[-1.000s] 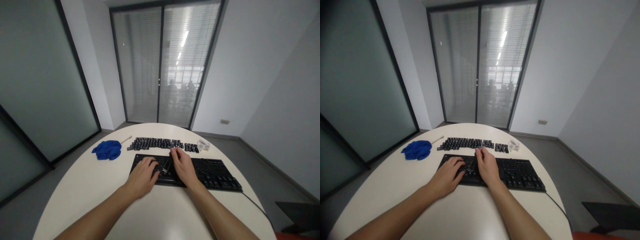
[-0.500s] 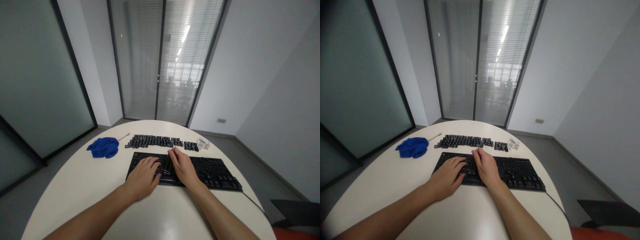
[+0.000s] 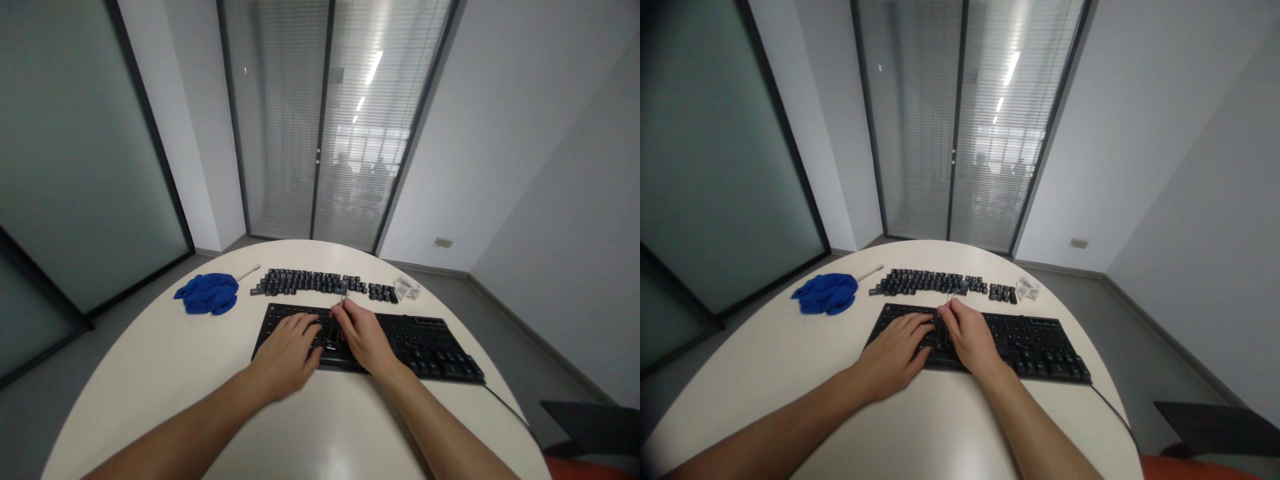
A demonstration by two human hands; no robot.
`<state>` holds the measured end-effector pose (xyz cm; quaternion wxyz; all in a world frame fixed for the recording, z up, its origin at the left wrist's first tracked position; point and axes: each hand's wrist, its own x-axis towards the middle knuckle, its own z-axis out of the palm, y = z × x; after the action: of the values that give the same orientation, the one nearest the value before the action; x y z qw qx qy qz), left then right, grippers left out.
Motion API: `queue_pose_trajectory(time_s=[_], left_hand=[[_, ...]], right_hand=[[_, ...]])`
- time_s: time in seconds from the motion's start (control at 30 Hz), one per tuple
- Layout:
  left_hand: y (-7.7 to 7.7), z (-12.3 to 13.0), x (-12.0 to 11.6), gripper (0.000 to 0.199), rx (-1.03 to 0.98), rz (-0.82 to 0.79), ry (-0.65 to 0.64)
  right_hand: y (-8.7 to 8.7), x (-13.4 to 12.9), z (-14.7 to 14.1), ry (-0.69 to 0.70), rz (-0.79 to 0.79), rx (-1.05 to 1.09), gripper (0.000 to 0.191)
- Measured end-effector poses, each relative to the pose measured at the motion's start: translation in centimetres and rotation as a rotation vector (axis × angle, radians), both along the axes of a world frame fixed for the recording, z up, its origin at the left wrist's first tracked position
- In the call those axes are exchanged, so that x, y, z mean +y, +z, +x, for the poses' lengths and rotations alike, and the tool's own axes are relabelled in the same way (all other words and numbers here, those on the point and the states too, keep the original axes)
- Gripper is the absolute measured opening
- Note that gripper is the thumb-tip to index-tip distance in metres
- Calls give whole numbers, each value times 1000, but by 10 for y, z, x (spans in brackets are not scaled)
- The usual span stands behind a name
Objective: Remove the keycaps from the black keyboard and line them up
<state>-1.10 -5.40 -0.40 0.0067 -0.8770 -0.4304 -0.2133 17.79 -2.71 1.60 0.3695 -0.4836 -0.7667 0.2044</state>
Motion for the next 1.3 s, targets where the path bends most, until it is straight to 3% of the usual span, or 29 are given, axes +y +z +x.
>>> queue_pose_trajectory(time_s=[0.4,0.67,0.9,1.3], left_hand=[[-1,0,0,35,7,-20,10],[-2,-1,0,36,9,-8,10],[-1,0,0,36,12,-6,11],[-1,-1,0,36,16,-11,4]], right_hand=[[5,-7,2,214,145,-252,28],[-5,5,7,-31,9,-68,33],[-6,8,6,27,-73,28,34],[-7,9,3,8,-83,-22,30]])
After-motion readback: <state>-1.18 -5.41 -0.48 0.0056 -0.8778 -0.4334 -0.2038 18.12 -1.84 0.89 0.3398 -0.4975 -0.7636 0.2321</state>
